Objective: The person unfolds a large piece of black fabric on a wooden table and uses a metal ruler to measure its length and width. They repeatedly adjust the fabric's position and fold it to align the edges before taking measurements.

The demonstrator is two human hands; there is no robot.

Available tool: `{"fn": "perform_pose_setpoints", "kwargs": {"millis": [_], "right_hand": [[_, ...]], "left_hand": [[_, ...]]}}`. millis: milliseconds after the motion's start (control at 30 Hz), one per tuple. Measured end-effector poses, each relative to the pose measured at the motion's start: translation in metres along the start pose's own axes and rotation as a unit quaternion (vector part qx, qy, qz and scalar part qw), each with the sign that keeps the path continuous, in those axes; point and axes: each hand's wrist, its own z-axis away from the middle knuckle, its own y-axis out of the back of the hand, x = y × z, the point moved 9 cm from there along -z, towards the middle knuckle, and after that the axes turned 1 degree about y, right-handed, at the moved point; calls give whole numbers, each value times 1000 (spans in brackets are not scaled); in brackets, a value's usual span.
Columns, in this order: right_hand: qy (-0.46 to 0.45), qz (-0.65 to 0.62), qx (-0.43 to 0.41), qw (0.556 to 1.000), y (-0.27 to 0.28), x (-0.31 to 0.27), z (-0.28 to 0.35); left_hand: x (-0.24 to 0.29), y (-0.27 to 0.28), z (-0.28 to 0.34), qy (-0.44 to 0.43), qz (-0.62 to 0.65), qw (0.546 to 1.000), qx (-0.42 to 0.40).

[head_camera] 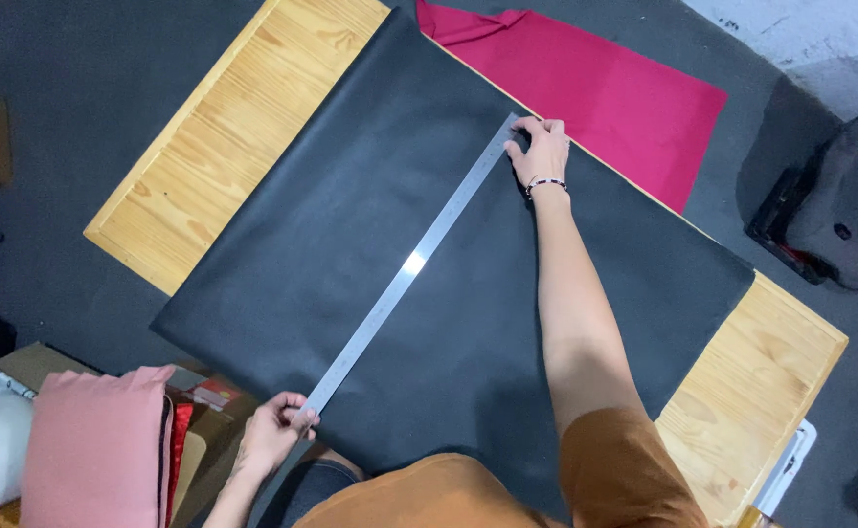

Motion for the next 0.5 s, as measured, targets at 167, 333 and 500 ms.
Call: {"fn": "perform_pose_setpoints", "kwargs": {"millis": [167,333,500], "right_hand": [[1,6,5,1000,2,-6,5],[-14,5,-22,1000,5,-15,9],[11,42,-8,999,-6,-7,3]], "left_hand": [[26,12,16,37,1,999,30],[16,20,21,55,-74,994,65],[-15,39,29,100,-63,988,103]]}}
